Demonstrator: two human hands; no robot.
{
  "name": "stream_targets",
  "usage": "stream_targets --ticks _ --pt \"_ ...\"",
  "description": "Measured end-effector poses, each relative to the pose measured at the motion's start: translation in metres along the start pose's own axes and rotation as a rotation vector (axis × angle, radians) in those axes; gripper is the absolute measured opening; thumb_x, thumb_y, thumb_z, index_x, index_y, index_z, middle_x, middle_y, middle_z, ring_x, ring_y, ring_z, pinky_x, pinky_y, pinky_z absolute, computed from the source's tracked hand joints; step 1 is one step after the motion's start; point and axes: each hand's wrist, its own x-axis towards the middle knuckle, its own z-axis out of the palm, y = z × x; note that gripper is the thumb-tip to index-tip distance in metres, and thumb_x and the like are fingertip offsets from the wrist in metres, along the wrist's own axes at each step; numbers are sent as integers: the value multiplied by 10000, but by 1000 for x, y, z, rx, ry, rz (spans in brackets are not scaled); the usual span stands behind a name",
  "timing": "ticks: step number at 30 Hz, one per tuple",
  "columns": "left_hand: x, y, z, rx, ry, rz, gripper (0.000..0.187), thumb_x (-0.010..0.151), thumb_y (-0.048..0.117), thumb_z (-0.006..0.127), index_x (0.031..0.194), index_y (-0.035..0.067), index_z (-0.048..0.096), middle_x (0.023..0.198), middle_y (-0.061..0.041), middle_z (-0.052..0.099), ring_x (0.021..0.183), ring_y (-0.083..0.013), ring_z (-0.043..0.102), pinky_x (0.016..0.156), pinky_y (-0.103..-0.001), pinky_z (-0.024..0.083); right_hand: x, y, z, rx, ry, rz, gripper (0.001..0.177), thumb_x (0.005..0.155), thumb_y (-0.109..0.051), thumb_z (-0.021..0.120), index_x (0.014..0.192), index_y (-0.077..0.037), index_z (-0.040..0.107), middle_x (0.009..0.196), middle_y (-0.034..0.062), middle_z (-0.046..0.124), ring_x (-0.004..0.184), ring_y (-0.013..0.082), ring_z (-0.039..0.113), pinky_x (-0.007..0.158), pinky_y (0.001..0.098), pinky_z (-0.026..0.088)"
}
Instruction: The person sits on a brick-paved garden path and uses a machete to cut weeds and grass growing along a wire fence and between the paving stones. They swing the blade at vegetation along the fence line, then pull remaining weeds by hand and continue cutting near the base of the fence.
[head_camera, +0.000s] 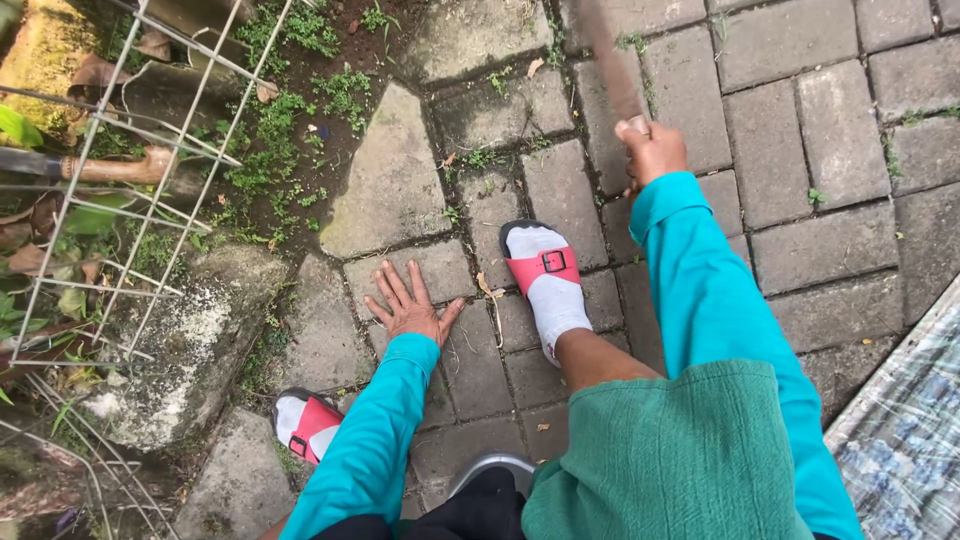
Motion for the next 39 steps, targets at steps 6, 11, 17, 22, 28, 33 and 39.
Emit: stream_targets --ticks 6,11,17,22,28,33,39 --pt "-1 -2 0 -11 5 7 1215 814 843 523 1651 100 49 1678 -286 -140 1543 -446 -190 1147 -740 -93 -55 -43 3 297 -102 261 273 919 -366 727 895 -134 584 578 -9 421 409 128 369 389 382 334" --pt "-1 0 1 -16 -7 6 1217 813 841 533 1649 101 50 1676 -287 -140 1544 -445 -191 1154 -734 -93 -59 -18 4 61 9 67 266 928 -356 739 892 -120 623 587 -29 491 428 111 456 396 364 397" --pt "-1 -3 4 -15 16 12 1219 817 847 526 1651 93 54 1676 -291 -137 1543 -451 -185 1150 -736 -93 -76 -35 0 30 -22 133 284 934 -355 733 910 -93 624 578 -22 452 434 122 423 392 368 368" --pt "6 0 6 -2 54 31 1215 824 853 517 1650 93 53 1674 -292 -141 1539 -451 -190 1142 -741 -100 -78 -48 -5 -162 -2 82 287 937 -344 727 917 -68 647 571 2 491 437 141 493 402 380 413" --pt "0 -2 8 -26 26 18 1215 820 845 523 1654 99 50 1677 -290 -142 1544 -437 -200 1151 -739 -101 -94 -44 -7 84 4 102 239 946 -316 727 956 -105 614 609 -38 480 450 100 447 394 355 373" --pt "-2 -3 8 -19 35 20 1212 828 840 524 1653 99 37 1678 -292 -145 1544 -440 -201 1149 -741 -102 -118 -68 -9 193 -78 299 226 922 -322 717 909 -132 595 572 -43 409 410 99 340 375 341 309" --pt "0 -1 3 -24 18 11 1216 819 839 528 1650 103 31 1677 -288 -149 1543 -440 -199 1151 -738 -104 -87 -29 -23 -37 -82 171 238 954 -298 740 984 -78 653 623 -13 482 461 109 410 412 357 333"
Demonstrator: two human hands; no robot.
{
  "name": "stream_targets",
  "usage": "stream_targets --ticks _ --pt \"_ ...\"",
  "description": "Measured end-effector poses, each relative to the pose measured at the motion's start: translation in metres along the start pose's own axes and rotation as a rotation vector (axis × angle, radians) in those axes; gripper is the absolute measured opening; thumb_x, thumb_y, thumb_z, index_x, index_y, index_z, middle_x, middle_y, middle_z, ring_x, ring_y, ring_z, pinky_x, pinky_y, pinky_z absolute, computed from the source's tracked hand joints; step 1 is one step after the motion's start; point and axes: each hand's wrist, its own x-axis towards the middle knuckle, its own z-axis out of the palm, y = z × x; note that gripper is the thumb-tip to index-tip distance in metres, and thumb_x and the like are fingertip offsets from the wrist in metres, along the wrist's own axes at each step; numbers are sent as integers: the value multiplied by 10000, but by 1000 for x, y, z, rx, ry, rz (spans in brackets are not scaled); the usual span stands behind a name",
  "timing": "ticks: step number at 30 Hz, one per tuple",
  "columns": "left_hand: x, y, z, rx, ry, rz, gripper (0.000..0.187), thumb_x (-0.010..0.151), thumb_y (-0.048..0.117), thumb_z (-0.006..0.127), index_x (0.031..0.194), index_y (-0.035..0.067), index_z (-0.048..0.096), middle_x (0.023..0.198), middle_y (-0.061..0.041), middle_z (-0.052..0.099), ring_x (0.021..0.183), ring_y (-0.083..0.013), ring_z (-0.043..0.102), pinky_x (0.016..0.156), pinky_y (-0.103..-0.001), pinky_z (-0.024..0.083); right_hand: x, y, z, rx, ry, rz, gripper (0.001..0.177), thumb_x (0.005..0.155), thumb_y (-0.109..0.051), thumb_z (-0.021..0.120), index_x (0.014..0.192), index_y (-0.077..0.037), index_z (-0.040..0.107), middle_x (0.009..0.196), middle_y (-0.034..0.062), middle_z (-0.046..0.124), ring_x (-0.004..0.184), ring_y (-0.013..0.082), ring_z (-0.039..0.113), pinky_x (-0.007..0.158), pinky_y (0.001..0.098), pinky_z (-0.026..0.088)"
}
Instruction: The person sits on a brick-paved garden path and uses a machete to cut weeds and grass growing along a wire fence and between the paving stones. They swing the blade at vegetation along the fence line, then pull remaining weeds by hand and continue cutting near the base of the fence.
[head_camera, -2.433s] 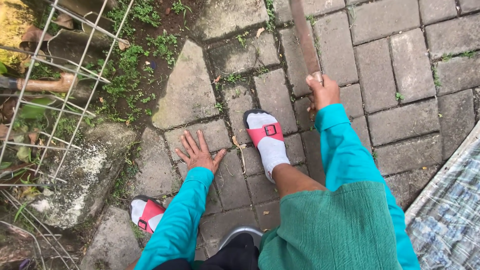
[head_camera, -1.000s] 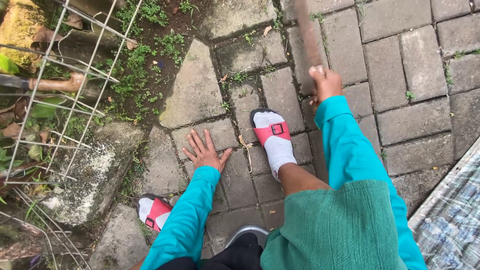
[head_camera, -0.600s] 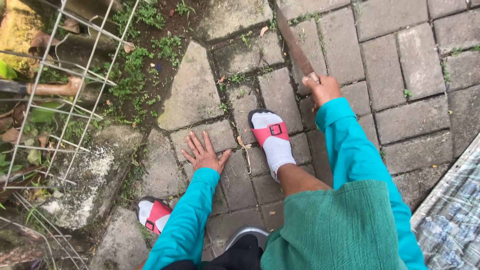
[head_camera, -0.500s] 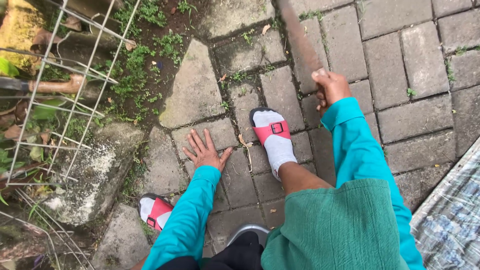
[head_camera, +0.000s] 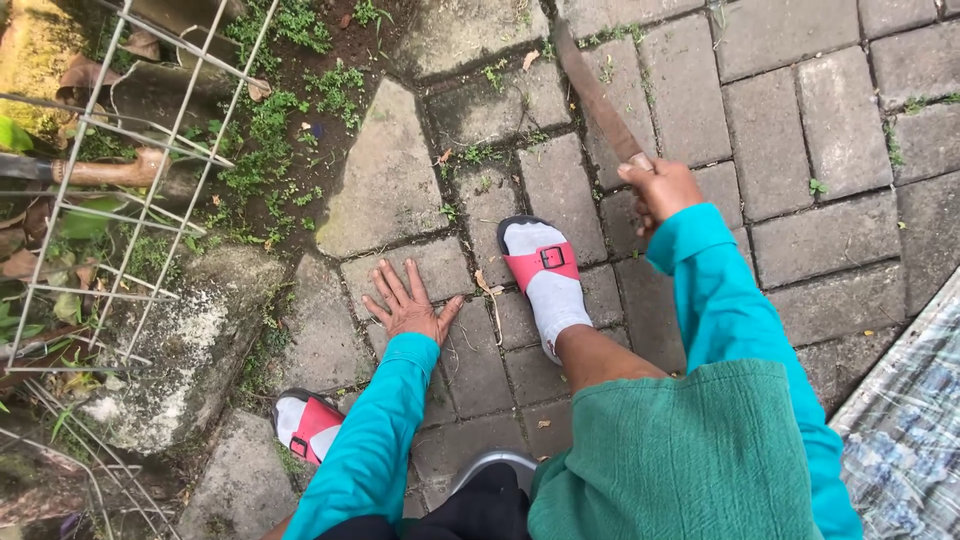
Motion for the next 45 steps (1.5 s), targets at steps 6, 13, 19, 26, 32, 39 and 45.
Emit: stream_targets --ticks 6,13,19,26,32,39,45 --pt "-1 -1 -2 -2 -4 8 1212 826 843 521 1655 106 33 1677 -290 -145 1544 -446 -196 1149 -741 -105 -53 -24 -21 -567 228 -585 338 888 -169 725 1202 -72 646 772 121 632 661 302 630 587 452 508" --pt "1 -1 0 -21 15 2 1226 813 841 532 1654 102 35 1677 -289 -142 1543 -445 -196 1151 -736 -108 -46 -42 -52 -1398 353 -655 251 1005 -244 661 1227 -164 575 878 172 709 716 399 700 604 512 537" --pt "-1 -2 3 -12 -18 -1 1224 810 846 536 1653 110 40 1681 -285 -140 1544 -443 -197 1152 -739 -107 -82 -115 -54 -1375 340 -796 410 1067 -412 645 1419 -207 595 869 169 696 662 368 687 549 487 527" --pt "-3 -3 1 1 14 -4 1217 817 833 548 1652 92 64 1681 -293 -124 1548 -447 -182 1149 -746 -99 -86 -178 -58 -1642 341 -1006 312 1051 -457 616 1255 -257 742 756 84 696 633 268 679 526 406 529" --pt "-1 -5 9 -2 50 29 1213 825 817 559 1652 72 77 1677 -304 -117 1547 -459 -170 1143 -754 -96 -54 -191 -48 -1698 299 -1084 217 1019 -358 632 1084 -220 786 751 52 713 673 254 691 588 403 545" --pt "-7 -1 6 -17 49 3 1222 804 809 585 1648 74 93 1679 -308 -99 1550 -463 -158 1146 -754 -92 -81 -213 -9 -1767 273 -930 246 1038 -336 602 1005 -183 791 715 97 717 638 284 710 562 429 563" --pt "5 -1 6 1 80 40 1221 819 806 590 1647 60 93 1674 -318 -94 1547 -471 -147 1132 -762 -85 -79 -218 5 -1753 214 -878 262 1007 -283 568 979 -106 758 700 137 709 632 320 706 572 457 564"
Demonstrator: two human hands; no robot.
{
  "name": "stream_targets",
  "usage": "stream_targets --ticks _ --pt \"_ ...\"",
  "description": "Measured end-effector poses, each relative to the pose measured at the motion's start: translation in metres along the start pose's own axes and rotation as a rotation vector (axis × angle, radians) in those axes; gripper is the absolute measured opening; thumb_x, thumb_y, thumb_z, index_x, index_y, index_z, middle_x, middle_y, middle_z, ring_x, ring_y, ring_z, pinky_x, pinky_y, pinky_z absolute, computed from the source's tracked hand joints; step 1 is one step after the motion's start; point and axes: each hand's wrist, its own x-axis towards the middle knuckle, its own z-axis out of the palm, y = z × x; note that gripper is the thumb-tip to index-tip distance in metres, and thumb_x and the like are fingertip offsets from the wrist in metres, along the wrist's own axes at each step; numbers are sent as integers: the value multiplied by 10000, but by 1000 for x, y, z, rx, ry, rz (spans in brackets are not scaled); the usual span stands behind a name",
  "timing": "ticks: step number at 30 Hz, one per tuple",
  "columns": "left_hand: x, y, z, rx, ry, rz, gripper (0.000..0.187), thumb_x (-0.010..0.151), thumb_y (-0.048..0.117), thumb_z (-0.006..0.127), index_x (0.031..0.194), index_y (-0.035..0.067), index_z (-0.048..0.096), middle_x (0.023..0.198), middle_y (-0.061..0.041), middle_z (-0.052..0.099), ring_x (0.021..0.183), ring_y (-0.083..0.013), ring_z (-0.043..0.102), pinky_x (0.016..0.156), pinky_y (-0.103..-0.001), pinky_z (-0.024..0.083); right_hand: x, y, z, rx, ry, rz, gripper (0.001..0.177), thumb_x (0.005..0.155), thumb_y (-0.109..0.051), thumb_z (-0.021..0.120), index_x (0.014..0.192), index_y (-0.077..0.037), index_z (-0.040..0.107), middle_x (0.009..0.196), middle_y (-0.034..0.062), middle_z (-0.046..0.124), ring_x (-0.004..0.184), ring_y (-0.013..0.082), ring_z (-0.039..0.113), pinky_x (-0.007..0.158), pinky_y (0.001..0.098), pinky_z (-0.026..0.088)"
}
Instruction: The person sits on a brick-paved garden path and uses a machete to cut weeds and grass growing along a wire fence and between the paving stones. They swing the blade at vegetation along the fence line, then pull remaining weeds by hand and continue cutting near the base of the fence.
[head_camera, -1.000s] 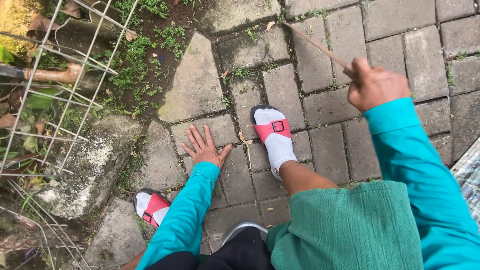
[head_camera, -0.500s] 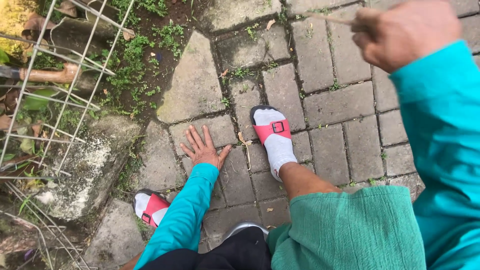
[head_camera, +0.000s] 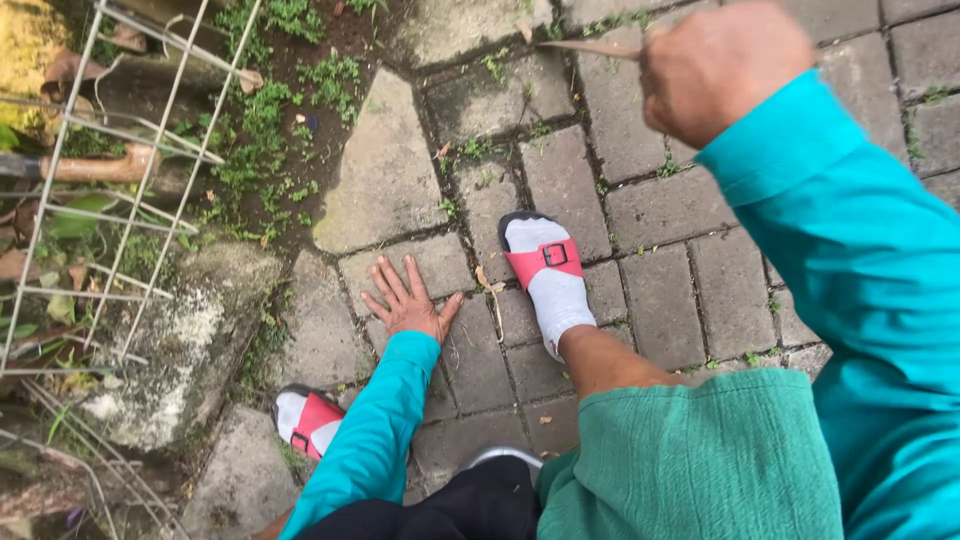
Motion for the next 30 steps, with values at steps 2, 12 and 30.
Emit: stream_targets --ticks 2,12,30 --pt "-12 -4 2 -14 -8 -18 1223 813 809 587 1649 63 97 1678 -315 -91 1552 -468 -143 1139 -761 -82 1 -1 24 -6 15 -13 263 1018 -278 565 972 -105 757 709 131 709 637 314 707 573 454 562" --pt "-10 -2 2 -12 -19 -25 1214 827 811 575 1650 73 73 1681 -307 -110 1554 -462 -162 1146 -761 -83 -11 -18 -39 91 17 -22 268 1050 -297 542 1014 -116 737 699 156 701 612 339 695 531 464 543" --pt "-5 1 -5 -9 -43 -39 1217 811 821 575 1652 88 91 1683 -291 -114 1552 -454 -162 1148 -763 -79 -27 -40 57 161 187 33 286 1083 -425 600 1228 -203 707 787 184 662 564 352 662 476 472 523"
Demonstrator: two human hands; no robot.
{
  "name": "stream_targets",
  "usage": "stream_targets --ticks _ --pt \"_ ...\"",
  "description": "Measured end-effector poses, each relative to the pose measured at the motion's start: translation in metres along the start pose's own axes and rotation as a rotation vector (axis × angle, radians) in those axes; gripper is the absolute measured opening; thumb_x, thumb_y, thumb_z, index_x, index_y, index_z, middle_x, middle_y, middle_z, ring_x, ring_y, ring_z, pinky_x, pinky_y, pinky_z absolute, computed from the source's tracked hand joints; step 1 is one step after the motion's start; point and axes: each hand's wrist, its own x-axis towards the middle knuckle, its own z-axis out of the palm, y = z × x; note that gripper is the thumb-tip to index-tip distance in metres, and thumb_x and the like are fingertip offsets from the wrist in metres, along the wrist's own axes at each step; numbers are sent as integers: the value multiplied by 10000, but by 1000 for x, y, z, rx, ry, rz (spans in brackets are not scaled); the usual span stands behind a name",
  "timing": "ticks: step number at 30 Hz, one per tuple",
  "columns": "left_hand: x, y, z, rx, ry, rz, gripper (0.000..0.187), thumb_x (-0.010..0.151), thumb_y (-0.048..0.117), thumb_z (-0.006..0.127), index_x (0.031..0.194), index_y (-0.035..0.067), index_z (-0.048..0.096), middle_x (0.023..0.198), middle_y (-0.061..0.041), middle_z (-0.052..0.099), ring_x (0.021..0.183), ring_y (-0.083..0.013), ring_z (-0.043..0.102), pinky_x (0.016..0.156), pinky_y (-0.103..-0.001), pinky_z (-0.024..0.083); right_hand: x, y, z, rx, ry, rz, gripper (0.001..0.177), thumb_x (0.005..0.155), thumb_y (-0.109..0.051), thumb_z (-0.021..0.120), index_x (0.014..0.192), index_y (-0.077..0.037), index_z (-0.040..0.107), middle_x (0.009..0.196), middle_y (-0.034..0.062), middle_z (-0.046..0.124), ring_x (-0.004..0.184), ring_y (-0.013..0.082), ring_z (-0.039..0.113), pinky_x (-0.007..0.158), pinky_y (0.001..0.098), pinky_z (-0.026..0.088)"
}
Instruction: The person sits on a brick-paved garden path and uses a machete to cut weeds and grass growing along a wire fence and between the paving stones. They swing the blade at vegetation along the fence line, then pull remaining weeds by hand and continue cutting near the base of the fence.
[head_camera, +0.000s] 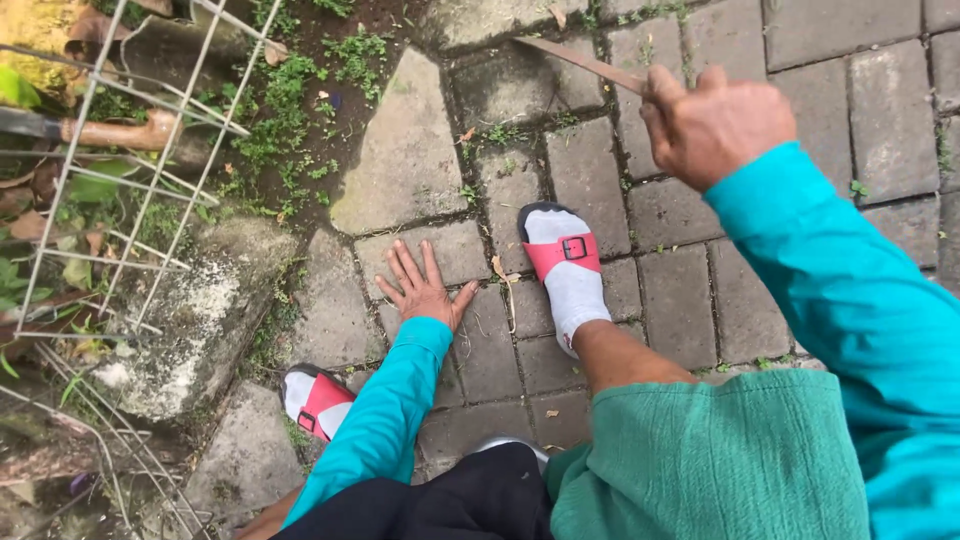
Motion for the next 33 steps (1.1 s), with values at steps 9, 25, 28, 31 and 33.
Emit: stream_targets --ticks 9,25,28,31,33 --pt "-2 -4 5 -4 -3 9 1205 824 821 557 1655 92 80 1684 -286 -125 1554 -448 -170 1148 -757 -95 -21 13 29 -47 14 -17 318 1142 -460 562 1319 -227 689 787 129 642 581 306 657 503 437 519" --pt "-3 0 1 -8 4 22 1206 819 821 563 1654 95 82 1676 -297 -124 1547 -451 -175 1143 -762 -86 -37 20 53 -15 205 -81 304 1152 -420 608 1356 -221 715 729 89 562 607 254 603 523 391 482" --pt "0 -4 3 -1 8 18 1206 820 824 559 1655 94 85 1680 -294 -120 1546 -453 -174 1143 -760 -89 -35 9 42 -106 191 -25 318 1142 -432 579 1334 -231 733 709 74 564 541 217 587 469 370 466" --pt "0 0 5 7 11 27 1204 827 821 560 1656 88 87 1680 -295 -118 1547 -452 -171 1141 -759 -89 -38 18 47 -110 194 -86 359 1127 -424 552 1351 -223 747 705 79 558 505 197 570 451 362 458" --pt "-2 1 0 -2 14 20 1201 823 823 563 1650 88 96 1679 -293 -113 1548 -450 -166 1147 -756 -85 -40 29 55 -146 196 -43 322 1173 -411 541 1339 -213 733 714 75 566 537 192 584 484 361 461"
